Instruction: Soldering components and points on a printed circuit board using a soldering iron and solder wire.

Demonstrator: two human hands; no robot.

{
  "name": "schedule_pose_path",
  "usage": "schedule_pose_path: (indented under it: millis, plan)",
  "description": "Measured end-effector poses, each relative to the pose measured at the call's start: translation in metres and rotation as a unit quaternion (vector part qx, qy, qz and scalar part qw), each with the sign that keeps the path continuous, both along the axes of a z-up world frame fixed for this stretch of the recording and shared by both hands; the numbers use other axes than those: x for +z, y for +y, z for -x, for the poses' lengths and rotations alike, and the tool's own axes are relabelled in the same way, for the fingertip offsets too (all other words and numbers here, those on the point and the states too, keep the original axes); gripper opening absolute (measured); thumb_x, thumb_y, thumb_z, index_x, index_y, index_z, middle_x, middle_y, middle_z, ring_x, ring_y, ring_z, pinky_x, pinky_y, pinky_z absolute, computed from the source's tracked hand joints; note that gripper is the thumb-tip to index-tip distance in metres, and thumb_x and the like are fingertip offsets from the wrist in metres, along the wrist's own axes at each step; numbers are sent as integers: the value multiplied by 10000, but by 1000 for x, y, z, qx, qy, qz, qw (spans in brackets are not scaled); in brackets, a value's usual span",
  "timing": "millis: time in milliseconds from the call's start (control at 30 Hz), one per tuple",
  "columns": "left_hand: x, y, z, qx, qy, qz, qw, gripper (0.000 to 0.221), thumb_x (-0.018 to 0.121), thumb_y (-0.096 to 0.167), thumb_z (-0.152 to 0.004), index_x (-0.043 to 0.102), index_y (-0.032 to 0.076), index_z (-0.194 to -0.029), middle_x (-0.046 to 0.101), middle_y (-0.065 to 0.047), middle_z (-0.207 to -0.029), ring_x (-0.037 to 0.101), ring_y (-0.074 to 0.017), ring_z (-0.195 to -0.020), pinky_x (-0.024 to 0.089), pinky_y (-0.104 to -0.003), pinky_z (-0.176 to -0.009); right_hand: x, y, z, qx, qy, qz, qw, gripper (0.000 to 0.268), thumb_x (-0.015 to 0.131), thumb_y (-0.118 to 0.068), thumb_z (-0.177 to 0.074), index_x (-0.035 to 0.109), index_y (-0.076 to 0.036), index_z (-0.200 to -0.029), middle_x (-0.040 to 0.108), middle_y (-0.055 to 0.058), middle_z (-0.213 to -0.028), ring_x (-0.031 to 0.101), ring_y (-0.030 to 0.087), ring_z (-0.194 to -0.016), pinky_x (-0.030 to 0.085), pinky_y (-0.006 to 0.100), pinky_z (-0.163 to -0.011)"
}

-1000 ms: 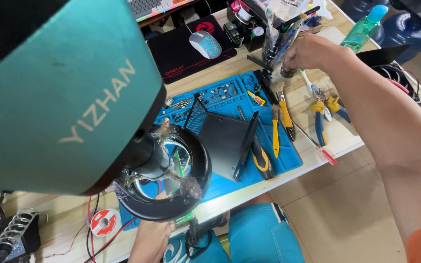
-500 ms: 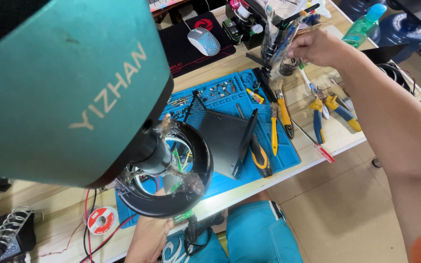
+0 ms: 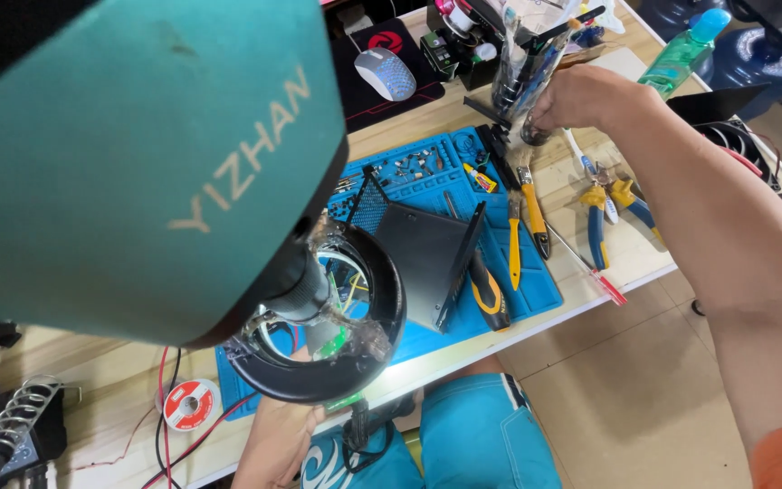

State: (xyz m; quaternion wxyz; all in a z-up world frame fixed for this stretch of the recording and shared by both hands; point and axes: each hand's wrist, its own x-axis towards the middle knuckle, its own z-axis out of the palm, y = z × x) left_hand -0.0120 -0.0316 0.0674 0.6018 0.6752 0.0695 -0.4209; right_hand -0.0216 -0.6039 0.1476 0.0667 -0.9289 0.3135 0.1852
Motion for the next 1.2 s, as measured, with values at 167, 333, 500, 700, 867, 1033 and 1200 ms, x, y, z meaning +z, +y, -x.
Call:
schedule_pose_path:
  millis: [167,333,500,700,867,1033,1200]
  plan:
    - [34,-14,3,25,48,-28,998,592,593,65,-1041,702,140,-1618,483,-83,-803,363,-178,-704,359,-367,-648,1,7,-1,40,-16,4,999,293,690,-287,-1044,873,-231,-1265,791,36,-1367,732,312,-1178,584,507,-967]
    - [25,-11,2,35,50,-30,998,487,589,52,-1060,710,74,-1531,555,-125,-919,417,-187,-778,380,-369,-672,-4,5,-3,31,-25,-12,999,339,691,-361,-1084,841,-239,-1362,750,19,-1474,698,309,-1295,549,517,-1090]
    - [45,-18,1,20,55,-70,996,383,637,139,-1070,763,76,-1426,403,-88,-771,342,-183,-711,324,-368,-663,7,16,-4,-14,-22,-58,998,303,713,-292,-1089,860,-260,-1352,767,-29,-1473,686,268,-1333,514,489,-1155]
    - [53,-19,3,25,43,-54,997,142,700,95,-1069,694,-26,-996,372,-104,-718,353,-212,-686,333,-392,-666,-4,11,-4,-3,-61,-91,994,296,734,-241,-1054,873,-193,-1310,782,19,-1436,701,269,-1273,536,471,-1091]
    - [101,-40,6,45,75,-86,992,386,663,71,-1036,769,-66,-1381,827,-195,-1330,734,-287,-1262,531,-412,-1146,-25,-10,0,-8,-122,-99,988,334,754,-303,-1014,866,-209,-1314,814,57,-1343,724,281,-1194,544,481,-1081]
    - [59,-26,4,77,85,-28,993,404,620,-18,-1037,736,-64,-1421,734,-221,-1231,634,-302,-1105,512,-438,-989,-37,-10,6,-2,-179,-112,977,281,782,-263,-1031,864,-203,-1293,822,56,-1285,730,241,-1118,574,447,-996]
    - [74,-31,4,56,87,-71,992,535,589,68,-1067,657,64,-1597,772,-191,-1304,715,-241,-1150,547,-362,-999,-32,0,13,-46,-225,-135,964,258,753,-270,-1039,859,-193,-1262,794,63,-1206,585,220,-805,495,431,-710]
